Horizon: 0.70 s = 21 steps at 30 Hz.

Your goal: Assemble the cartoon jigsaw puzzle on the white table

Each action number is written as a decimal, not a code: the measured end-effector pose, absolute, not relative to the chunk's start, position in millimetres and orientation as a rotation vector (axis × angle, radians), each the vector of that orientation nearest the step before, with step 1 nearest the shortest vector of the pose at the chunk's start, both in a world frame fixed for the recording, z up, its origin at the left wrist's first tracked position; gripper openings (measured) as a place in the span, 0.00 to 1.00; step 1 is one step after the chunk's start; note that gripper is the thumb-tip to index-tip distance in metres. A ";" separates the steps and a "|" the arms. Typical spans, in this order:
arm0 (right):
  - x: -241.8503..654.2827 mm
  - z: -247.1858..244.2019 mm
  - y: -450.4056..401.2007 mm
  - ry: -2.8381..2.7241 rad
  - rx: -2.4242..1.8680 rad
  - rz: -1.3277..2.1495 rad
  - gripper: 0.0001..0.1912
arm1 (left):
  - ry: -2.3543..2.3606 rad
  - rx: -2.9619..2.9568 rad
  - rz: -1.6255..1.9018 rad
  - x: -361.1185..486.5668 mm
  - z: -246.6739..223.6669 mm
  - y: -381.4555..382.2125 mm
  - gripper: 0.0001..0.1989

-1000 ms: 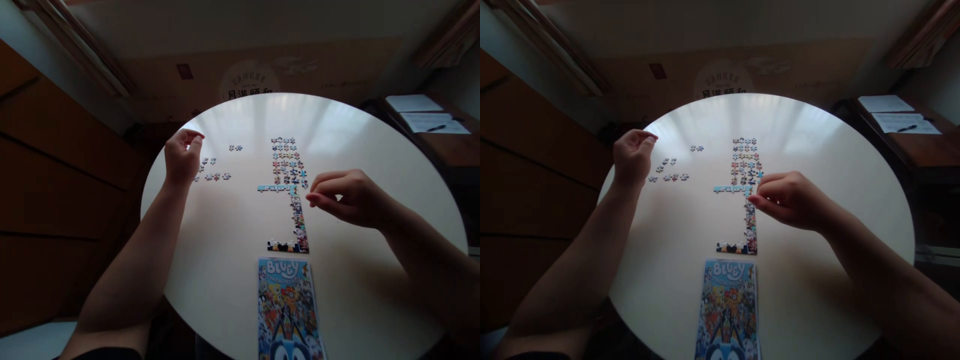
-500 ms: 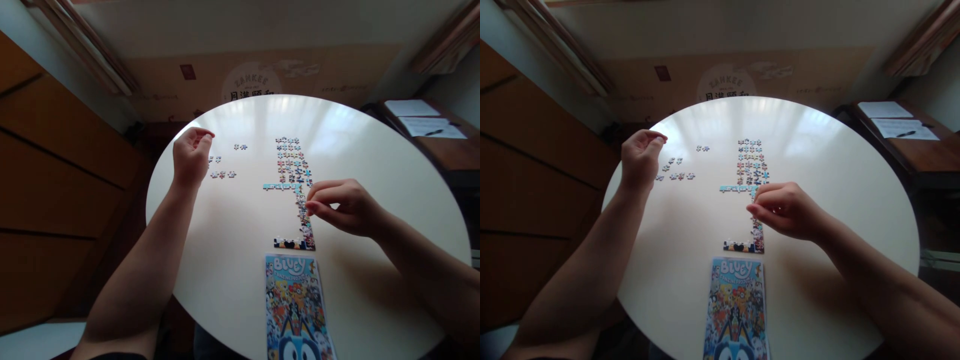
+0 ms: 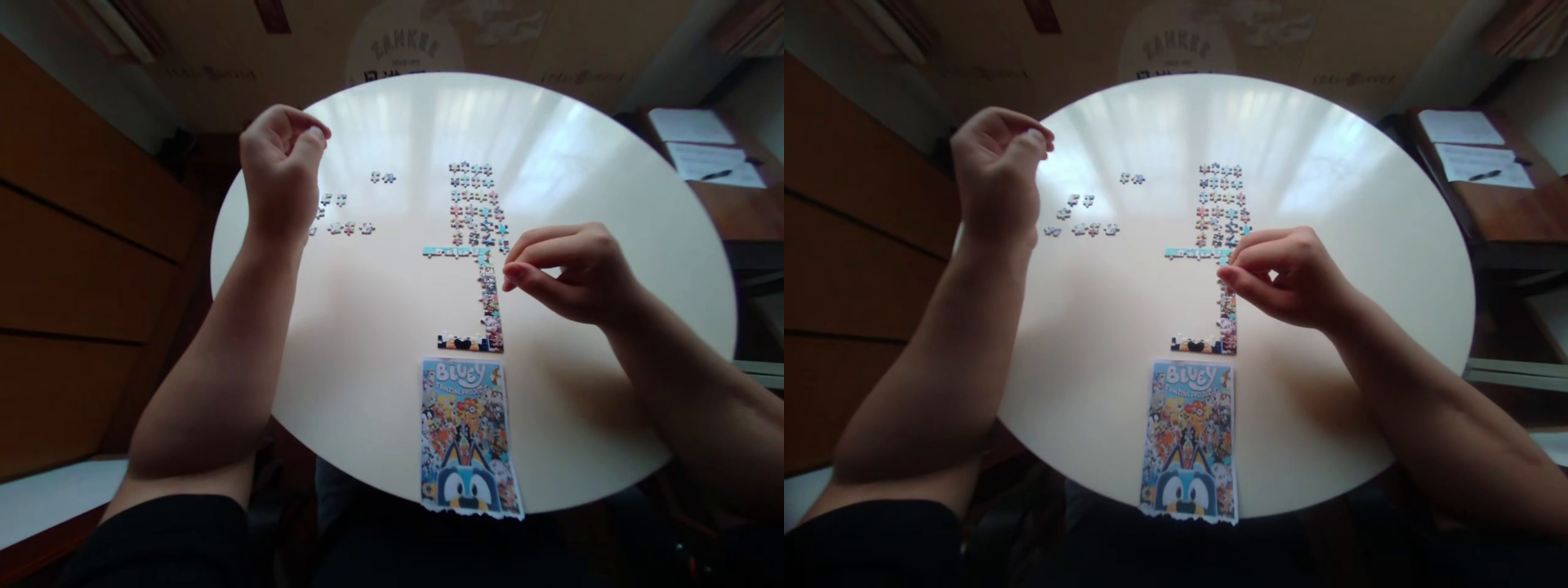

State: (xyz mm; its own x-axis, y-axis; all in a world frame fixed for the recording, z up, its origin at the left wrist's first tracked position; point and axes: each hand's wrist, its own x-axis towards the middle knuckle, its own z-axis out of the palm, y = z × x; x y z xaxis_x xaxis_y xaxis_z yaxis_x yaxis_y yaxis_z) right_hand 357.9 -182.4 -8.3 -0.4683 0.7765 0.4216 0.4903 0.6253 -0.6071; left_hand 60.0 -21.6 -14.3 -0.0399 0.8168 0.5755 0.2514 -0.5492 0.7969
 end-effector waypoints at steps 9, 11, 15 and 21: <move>353.2 -7.9 -186.9 -2.202 -0.924 0.526 0.18 | 1.158 1.963 1.544 63.7 -29.7 -15.6 0.04; 353.6 -7.1 -187.3 -2.210 -0.914 0.513 0.17 | 1.181 1.971 1.549 62.9 -29.3 -15.2 0.06; 354.0 -3.8 -188.7 -2.217 -0.870 0.505 0.14 | 1.180 1.846 1.750 59.9 -20.2 -21.7 0.08; 350.1 -3.3 -191.5 -2.220 -0.803 0.485 0.12 | 1.163 1.673 2.198 41.5 0.2 -32.1 0.11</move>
